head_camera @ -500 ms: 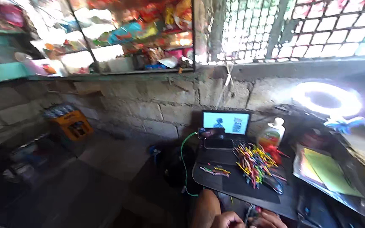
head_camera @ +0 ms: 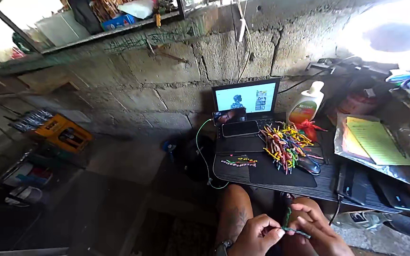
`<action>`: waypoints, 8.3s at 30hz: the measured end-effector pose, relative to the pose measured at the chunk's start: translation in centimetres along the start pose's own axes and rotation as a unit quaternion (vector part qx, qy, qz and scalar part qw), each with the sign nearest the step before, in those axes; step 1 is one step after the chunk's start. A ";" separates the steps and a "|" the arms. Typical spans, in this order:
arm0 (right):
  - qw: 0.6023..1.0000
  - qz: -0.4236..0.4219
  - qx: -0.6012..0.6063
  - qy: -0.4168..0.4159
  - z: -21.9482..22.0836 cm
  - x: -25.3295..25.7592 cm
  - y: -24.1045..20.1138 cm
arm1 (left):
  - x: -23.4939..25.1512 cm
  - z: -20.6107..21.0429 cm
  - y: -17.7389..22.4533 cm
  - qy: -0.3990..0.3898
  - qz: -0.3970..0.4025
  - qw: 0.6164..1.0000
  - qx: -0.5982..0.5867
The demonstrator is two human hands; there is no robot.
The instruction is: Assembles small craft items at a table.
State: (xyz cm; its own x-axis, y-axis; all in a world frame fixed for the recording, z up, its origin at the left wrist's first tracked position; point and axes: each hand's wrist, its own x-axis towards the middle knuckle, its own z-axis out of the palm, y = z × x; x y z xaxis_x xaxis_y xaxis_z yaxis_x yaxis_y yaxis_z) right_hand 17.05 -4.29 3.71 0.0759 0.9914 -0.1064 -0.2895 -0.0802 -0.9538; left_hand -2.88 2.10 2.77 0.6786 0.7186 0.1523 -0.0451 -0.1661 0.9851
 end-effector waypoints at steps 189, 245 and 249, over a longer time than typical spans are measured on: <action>0.772 -0.096 -0.537 0.328 -3.7 18.5 0.6 | 17.8 -8.4 -4.5 0.099 -0.064 0.847 0.519; 0.883 -0.271 -0.371 0.097 -3.0 15.7 2.6 | 15.0 -3.3 -3.0 0.127 -0.049 0.991 -0.017; 0.825 -0.298 -0.476 0.066 -2.5 13.7 2.9 | 11.6 -2.7 -3.5 0.137 -0.071 0.988 -0.002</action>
State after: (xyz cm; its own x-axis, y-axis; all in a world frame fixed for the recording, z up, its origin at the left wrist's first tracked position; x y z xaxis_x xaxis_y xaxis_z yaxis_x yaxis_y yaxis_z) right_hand 19.62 8.80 -1.26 0.0558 0.8691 0.4915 0.7128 0.3100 -0.6291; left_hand 3.18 12.85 1.32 0.4550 0.8900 0.0276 0.0332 -0.0480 0.9983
